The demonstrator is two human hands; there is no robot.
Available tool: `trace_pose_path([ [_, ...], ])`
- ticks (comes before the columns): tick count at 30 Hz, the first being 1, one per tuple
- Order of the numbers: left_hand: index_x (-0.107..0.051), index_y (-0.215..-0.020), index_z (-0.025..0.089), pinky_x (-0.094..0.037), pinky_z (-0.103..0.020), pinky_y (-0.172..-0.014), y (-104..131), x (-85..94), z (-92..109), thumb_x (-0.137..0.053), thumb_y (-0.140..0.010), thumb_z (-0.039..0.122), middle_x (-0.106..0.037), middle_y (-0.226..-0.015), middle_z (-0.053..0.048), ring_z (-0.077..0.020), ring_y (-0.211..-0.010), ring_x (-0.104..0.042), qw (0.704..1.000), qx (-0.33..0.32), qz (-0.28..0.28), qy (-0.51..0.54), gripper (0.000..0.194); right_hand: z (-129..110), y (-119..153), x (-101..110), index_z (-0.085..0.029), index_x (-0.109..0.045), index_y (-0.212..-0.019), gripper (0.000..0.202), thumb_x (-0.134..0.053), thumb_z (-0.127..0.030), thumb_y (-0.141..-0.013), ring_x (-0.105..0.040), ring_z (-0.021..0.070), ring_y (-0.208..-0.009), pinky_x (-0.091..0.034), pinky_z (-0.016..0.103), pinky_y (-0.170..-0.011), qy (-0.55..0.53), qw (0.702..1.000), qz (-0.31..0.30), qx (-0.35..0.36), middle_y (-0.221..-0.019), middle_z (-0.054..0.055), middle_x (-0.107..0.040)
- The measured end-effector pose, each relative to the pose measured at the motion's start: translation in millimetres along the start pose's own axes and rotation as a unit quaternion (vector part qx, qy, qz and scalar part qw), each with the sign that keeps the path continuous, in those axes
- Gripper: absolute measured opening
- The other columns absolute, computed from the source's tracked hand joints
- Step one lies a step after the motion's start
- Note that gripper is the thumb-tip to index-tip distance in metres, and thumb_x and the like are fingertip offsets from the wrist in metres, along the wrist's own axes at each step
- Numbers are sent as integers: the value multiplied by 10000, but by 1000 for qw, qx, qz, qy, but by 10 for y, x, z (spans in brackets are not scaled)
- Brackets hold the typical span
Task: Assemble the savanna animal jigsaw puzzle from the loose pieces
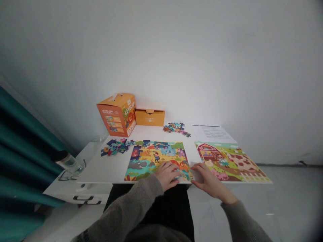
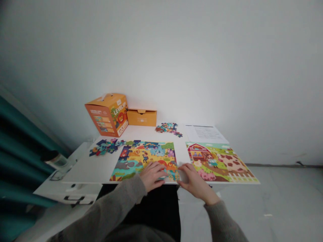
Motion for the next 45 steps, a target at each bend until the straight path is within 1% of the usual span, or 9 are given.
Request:
trace_pose_path([
  [7, -666, -1132, 275, -374, -398, -955, -1, -4, -19, -653, -873, 362, -633, -1249, -35, -239, -1143, -518, 1000, 3, 10, 14, 274, -81, 95, -64, -242, -602, -1009, 102, -583, -218, -912, -599, 243, -1035, -501, 399, -922, 10, 1000, 17, 20, -1040, 65, -635],
  [13, -676, -1119, 271, -383, -405, -958, 1, -17, -23, -656, -877, 366, -634, -1239, -49, -246, -1135, -523, 1000, 2, 4, 21, 261, -126, 136, -154, -245, -620, -974, 116, -529, -180, -944, -605, 251, -972, -501, 417, -868, 38, 998, 41, 42, -962, 65, -651],
  [20, -678, -1119, 277, -393, -408, -956, 6, -28, -30, -651, -886, 352, -632, -1251, -41, -241, -1140, -522, 1000, -2, 14, 27, 246, -118, 212, -262, -251, -626, -941, 121, -524, -186, -945, -612, 271, -997, -492, 457, -905, 39, 992, 109, 48, -957, 73, -673],
  [26, -681, -1129, 276, -394, -412, -971, 11, -32, -35, -658, -889, 355, -627, -1262, -39, -245, -1148, -516, 999, 2, 10, 32, 253, -115, 246, -290, -253, -623, -953, 110, -513, -246, -959, -622, 279, -991, -494, 469, -904, 20, 990, 135, 24, -965, 80, -688],
  [31, -680, -1140, 277, -393, -414, -975, 10, -30, -39, -662, -887, 356, -628, -1269, -42, -250, -1149, -516, 999, 1, 9, 35, 265, -87, 274, -309, -237, -638, -1002, 138, -530, -302, -945, -628, 278, -956, -476, 468, -893, 27, 986, 161, -47, -968, 81, -694],
  [35, -685, -1125, 273, -395, -410, -977, 8, -24, -31, -657, -888, 345, -631, -1260, -38, -243, -1147, -518, 999, 5, 11, 37, 249, -108, 275, -354, -244, -678, -1040, 180, -578, -317, -910, -611, 286, -912, -442, 452, -853, 94, 980, 154, -90, -925, 74, -682],
  [37, -688, -1115, 272, -398, -412, -970, 6, -21, -23, -656, -886, 344, -635, -1251, -38, -244, -1142, -521, 999, 7, 12, 37, 243, -127, 271, -374, -250, -696, -1003, 161, -610, -328, -890, -594, 294, -918, -416, 447, -848, 133, 972, 161, -105, -914, 71, -671],
  [40, -692, -1103, 269, -404, -410, -962, 3, -16, -17, -655, -885, 345, -639, -1241, -39, -244, -1130, -527, 999, 6, 16, 40, 234, -152, 267, -394, -247, -702, -936, 140, -605, -340, -901, -583, 281, -911, -384, 424, -843, 161, 965, 174, -112, -898, 62, -665],
  [45, -694, -1089, 259, -407, -399, -967, 0, -14, -25, -644, -894, 332, -638, -1237, -51, -243, -1130, -532, 998, -5, 25, 52, 215, -164, 265, -405, -235, -693, -940, 179, -559, -353, -933, -582, 254, -880, -357, 385, -821, 168, 964, 177, -105, -860, 52, -661],
])
Point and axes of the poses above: each hand's wrist, its own y-axis away from the middle knuckle, its own x-axis out of the back of the hand, z = x × y, the point moved 2 cm from there along -y, towards the middle knuckle
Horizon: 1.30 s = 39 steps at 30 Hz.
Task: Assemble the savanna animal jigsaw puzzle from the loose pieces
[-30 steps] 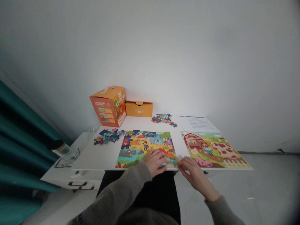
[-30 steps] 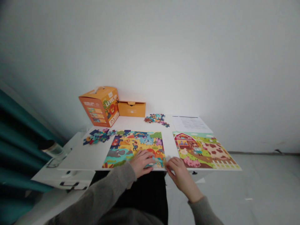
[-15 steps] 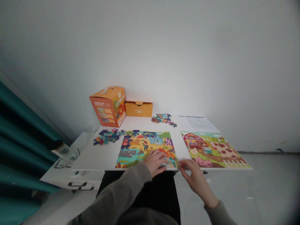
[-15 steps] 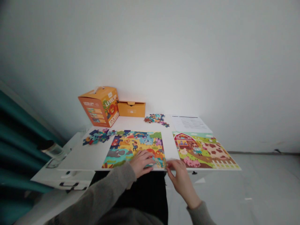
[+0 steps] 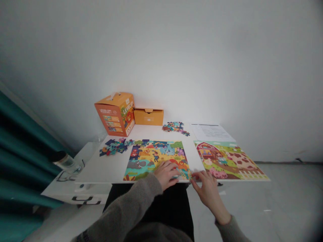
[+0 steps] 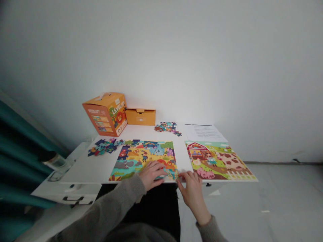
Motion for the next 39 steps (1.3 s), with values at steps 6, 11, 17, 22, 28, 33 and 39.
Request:
trace_pose_path([
  [6, -685, -1089, 263, -394, -404, -967, 6, -6, 7, -677, -858, 319, -639, -1233, -51, -248, -1140, -537, 1000, 6, 3, 1, 238, -4, -5, -12, -236, -688, -929, 152, -589, -350, -910, -580, 245, -844, -348, 370, -797, 0, 1000, -2, -4, -821, 38, -649],
  [11, -683, -1072, 256, -390, -408, -960, 8, 8, 17, -661, -862, 313, -640, -1223, -50, -250, -1131, -538, 1000, 7, 6, 0, 219, -6, -8, -30, -239, -689, -919, 143, -598, -347, -896, -585, 247, -839, -343, 369, -787, 8, 1000, 12, -13, -810, 34, -650],
  [17, -687, -1063, 254, -399, -415, -954, -2, 32, 25, -662, -859, 299, -642, -1213, -54, -255, -1121, -548, 1000, 6, 3, 4, 210, -6, 6, -31, -243, -668, -917, 125, -614, -350, -882, -589, 252, -851, -339, 369, -781, 16, 1000, 7, -11, -807, 28, -645],
  [22, -624, -1221, 253, -408, -430, -988, -10, 112, 78, -726, -795, 339, -637, -1225, -65, -268, -1148, -546, 997, 33, 48, 50, 447, 17, 8, -9, -229, -604, -1102, 298, -655, -383, -851, -592, 260, -855, -366, 385, -791, 1, 1000, 3, -22, -841, 28, -640],
  [28, -669, -1069, 224, -433, -426, -987, 121, 541, 31, -556, -912, 256, -683, -1089, -81, -242, -1061, -599, 978, 66, 175, 95, 196, -70, -54, 43, -249, -482, -1338, 503, -643, -387, -882, -574, 288, -987, -431, 442, -879, -44, 998, -5, 36, -1055, 85, -626],
  [33, -676, -989, 206, -477, -394, -920, 493, 949, -332, -523, -930, 242, -712, -991, -68, -222, -969, -634, 975, 97, 190, 63, 167, -276, -160, 25, -270, -518, -1310, 376, -568, -336, -943, -544, 284, -1117, -452, 459, -951, -103, 992, -7, 69, -1192, 108, -583],
  [39, -685, -899, 195, -505, -354, -834, 1026, 1177, -787, -527, -912, 224, -722, -882, -58, -210, -876, -652, 961, 175, 215, 24, 162, -512, -412, -61, -267, -618, -1187, 255, -560, -335, -948, -543, 280, -1150, -460, 467, -970, -154, 980, -37, 118, -1205, 104, -596],
])
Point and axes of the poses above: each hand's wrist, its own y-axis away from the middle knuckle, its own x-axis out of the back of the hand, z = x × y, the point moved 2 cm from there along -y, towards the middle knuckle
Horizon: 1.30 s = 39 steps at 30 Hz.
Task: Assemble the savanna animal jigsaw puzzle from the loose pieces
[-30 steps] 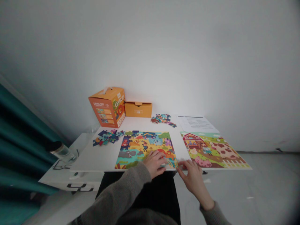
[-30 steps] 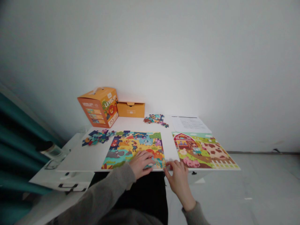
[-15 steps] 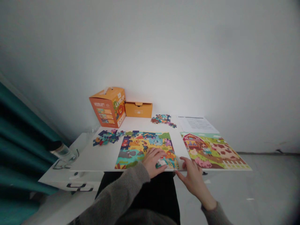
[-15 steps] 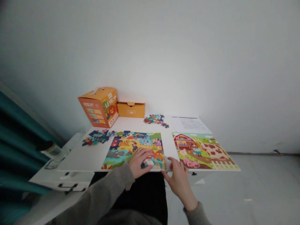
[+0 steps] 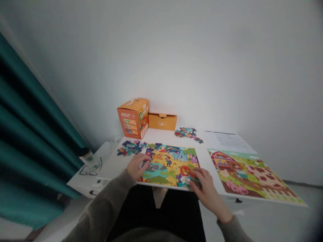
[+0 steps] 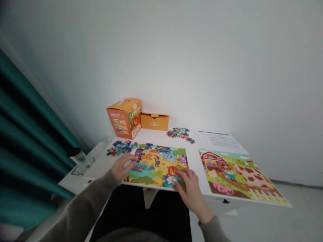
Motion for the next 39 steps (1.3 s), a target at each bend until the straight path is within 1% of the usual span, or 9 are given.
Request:
trace_pose_path([
  [3, -691, -879, 202, -499, -364, -854, 131, 74, -160, -519, -910, 229, -728, -872, -55, -215, -879, -653, 999, 26, 10, -25, 177, 10, -185, -23, -266, -645, -1168, 258, -542, -373, -958, -551, 283, -1164, -450, 481, -993, -27, 999, -33, 19, -1201, 102, -616],
  [8, -695, -866, 207, -477, -397, -892, 224, 213, -492, -514, -893, 221, -729, -889, -61, -234, -905, -648, 991, 81, 23, -104, 184, 177, -358, -44, -233, -671, -1131, 297, -508, -406, -953, -570, 284, -1158, -465, 488, -1001, -77, 997, 3, 13, -1189, 114, -641],
  [15, -677, -1042, 213, -419, -424, -928, -13, 549, -1114, -615, -854, 342, -665, -1137, -93, -311, -1129, -551, 920, 241, 13, -308, 236, 309, -344, -65, -228, -671, -1118, 323, -499, -449, -958, -576, 279, -1160, -445, 485, -1041, -143, 989, 21, -23, -1200, 118, -642],
  [21, -665, -1042, 228, -391, -419, -945, -129, 517, -1211, -632, -845, 396, -661, -1128, -81, -307, -1122, -543, 910, 258, -41, -322, 261, 334, -339, -59, -227, -658, -1141, 327, -489, -445, -967, -568, 270, -1179, -434, 473, -1060, -164, 986, 20, -31, -1212, 113, -630],
  [25, -674, -1007, 224, -397, -432, -989, -135, 533, -1175, -649, -841, 348, -682, -1133, -76, -293, -1127, -569, 925, 222, -23, -307, 209, 363, -346, -69, -229, -658, -1132, 323, -492, -445, -959, -579, 268, -1168, -448, 464, -1050, -167, 985, 24, -38, -1210, 112, -635],
  [29, -677, -977, 206, -433, -446, -1038, -134, 489, -1013, -674, -829, 266, -695, -1191, -99, -277, -1165, -602, 971, 104, 6, -213, 160, 374, -334, -40, -229, -651, -1129, 307, -497, -426, -951, -601, 267, -1135, -478, 451, -1008, -156, 986, 46, -37, -1175, 105, -655],
  [32, -669, -954, 205, -478, -447, -1032, -102, 386, -725, -685, -852, 257, -704, -1204, -119, -262, -1146, -638, 992, -11, 26, -121, 116, 283, -291, 36, -234, -653, -1121, 281, -506, -397, -946, -604, 279, -1121, -473, 471, -997, -125, 988, 88, -10, -1161, 108, -663],
  [35, -655, -979, 200, -520, -430, -997, -58, 273, -324, -677, -889, 269, -706, -1207, -131, -237, -1115, -661, 993, -95, 41, -56, 116, 43, -263, 86, -235, -677, -1029, 232, -529, -389, -939, -610, 295, -1079, -461, 490, -981, -96, 987, 126, 14, -1090, 111, -684],
  [39, -649, -1000, 192, -540, -414, -965, -39, 105, 184, -685, -895, 271, -709, -1200, -150, -237, -1114, -663, 987, -154, 38, -19, 136, -422, -364, -65, -224, -661, -1064, 283, -486, -426, -971, -643, 256, -945, -513, 401, -854, -168, 984, 54, -23, -997, 96, -700],
])
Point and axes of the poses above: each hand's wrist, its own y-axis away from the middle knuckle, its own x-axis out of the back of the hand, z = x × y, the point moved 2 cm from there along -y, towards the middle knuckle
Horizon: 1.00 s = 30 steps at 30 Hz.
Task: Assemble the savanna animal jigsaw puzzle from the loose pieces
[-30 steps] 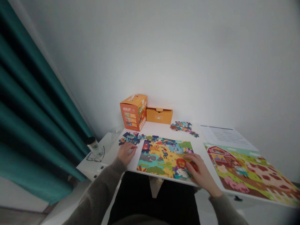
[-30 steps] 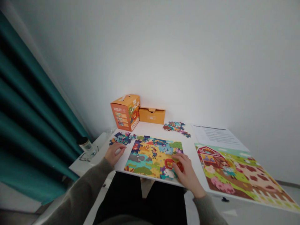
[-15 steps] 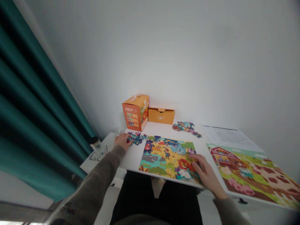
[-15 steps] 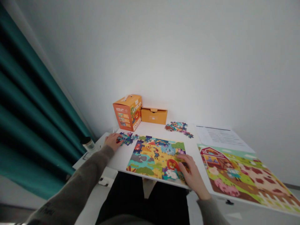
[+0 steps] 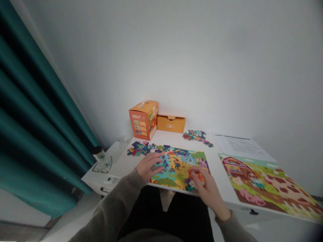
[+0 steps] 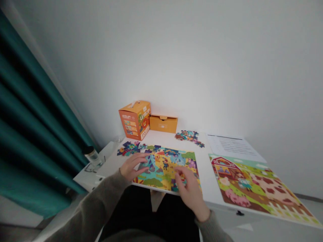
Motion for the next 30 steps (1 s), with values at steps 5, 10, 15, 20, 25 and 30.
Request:
trace_pose_path([
  [5, -661, -1003, 199, -523, -430, -993, -74, -260, 296, -661, -913, 290, -694, -1235, -141, -238, -1138, -647, 999, -13, -8, 45, 128, -277, -174, -484, -214, -616, -954, 260, -509, -451, -962, -576, 173, -682, -493, 292, -647, -101, 993, -41, -36, -742, -5, -602],
  [10, -690, -984, 211, -473, -468, -1018, -76, -363, 357, -599, -933, 322, -661, -1241, -126, -262, -1149, -603, 996, 81, 31, 34, 152, -254, -226, -609, -216, -589, -795, 262, -528, -418, -952, -501, 152, -584, -422, 277, -563, -43, 998, 37, -24, -665, -19, -580],
  [15, -600, -786, 182, -524, -324, -709, -63, -438, 357, -520, -953, 455, -643, -755, -46, -179, -737, -621, 928, 271, 6, 258, 330, -270, -168, -543, -235, -676, -954, 178, -499, -236, -944, -633, 229, -854, -491, 398, -817, 37, 991, 94, 89, -887, 63, -707],
  [20, -504, -812, 192, -469, -245, -591, -18, -564, 338, -725, -800, 506, -581, -644, 33, -115, -580, -566, 830, 366, 38, 418, 385, -344, -78, -562, -241, -670, -1026, 194, -502, -206, -936, -657, 234, -970, -525, 408, -878, 6, 989, 90, 121, -993, 73, -715],
  [25, -526, -1078, 205, -487, -236, -623, 28, -542, 380, -744, -802, 461, -589, -702, 40, -116, -632, -589, 826, 352, 88, 432, 436, -361, 22, -595, -230, -639, -1093, 199, -490, -266, -965, -674, 227, -1001, -544, 384, -882, -45, 996, 62, 49, -1053, 82, -714],
  [30, -614, -1122, 177, -527, -300, -791, 124, -524, 429, -718, -832, 396, -674, -891, -55, -177, -837, -650, 882, 280, 34, 376, 378, -309, 31, -599, -213, -643, -1037, 174, -549, -330, -947, -676, 215, -894, -532, 338, -803, -73, 995, 74, 9, -977, 76, -715],
])
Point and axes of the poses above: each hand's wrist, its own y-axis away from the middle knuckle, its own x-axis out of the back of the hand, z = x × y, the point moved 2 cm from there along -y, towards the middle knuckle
